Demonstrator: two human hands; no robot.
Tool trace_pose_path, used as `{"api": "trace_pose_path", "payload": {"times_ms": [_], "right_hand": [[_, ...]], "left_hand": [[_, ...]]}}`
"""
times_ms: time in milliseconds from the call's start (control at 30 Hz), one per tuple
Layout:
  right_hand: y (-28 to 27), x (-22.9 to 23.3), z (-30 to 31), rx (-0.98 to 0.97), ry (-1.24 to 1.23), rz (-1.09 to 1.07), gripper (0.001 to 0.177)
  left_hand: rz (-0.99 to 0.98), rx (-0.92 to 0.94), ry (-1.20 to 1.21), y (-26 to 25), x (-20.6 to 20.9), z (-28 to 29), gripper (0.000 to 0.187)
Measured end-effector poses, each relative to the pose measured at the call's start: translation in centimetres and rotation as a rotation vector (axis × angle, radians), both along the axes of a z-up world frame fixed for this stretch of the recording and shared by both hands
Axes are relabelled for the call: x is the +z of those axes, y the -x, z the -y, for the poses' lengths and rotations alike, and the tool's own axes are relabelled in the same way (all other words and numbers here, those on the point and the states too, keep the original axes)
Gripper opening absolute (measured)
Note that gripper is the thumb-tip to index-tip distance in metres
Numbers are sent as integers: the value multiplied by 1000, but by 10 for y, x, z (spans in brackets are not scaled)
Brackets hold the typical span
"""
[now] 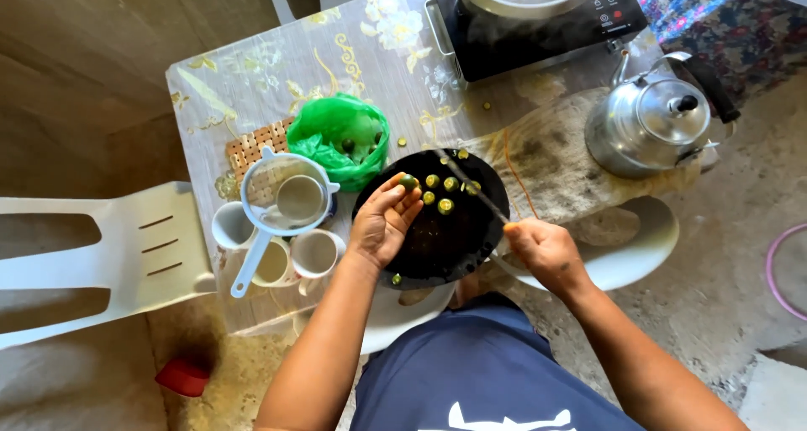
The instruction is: Cutting small green fruits (calamansi) in a pan using a cleaver and a skewer.
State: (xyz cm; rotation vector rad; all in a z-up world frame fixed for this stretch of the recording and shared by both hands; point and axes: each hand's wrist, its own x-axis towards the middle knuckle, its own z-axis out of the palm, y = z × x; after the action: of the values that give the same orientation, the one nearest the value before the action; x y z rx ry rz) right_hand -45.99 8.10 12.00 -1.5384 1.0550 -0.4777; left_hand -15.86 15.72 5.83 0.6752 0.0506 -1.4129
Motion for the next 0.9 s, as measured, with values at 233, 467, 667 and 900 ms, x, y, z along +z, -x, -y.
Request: {"api": "trace_pose_path", "payload": {"times_ms": [233, 467, 667, 900], "right_hand": [[-35, 49, -27, 156, 221, -241, 43], [-40, 63, -42, 209, 323, -296, 46], [-39, 71, -46, 211, 323, -292, 45], [-32, 73, -47, 210, 308, -311, 45]], "left_hand": [[-90, 5, 25, 34, 7, -21, 32], [-98, 99, 34, 52, -23, -29, 33], [-56, 135, 1, 60, -17, -34, 31], [-58, 148, -43, 69, -4, -32, 28]]}}
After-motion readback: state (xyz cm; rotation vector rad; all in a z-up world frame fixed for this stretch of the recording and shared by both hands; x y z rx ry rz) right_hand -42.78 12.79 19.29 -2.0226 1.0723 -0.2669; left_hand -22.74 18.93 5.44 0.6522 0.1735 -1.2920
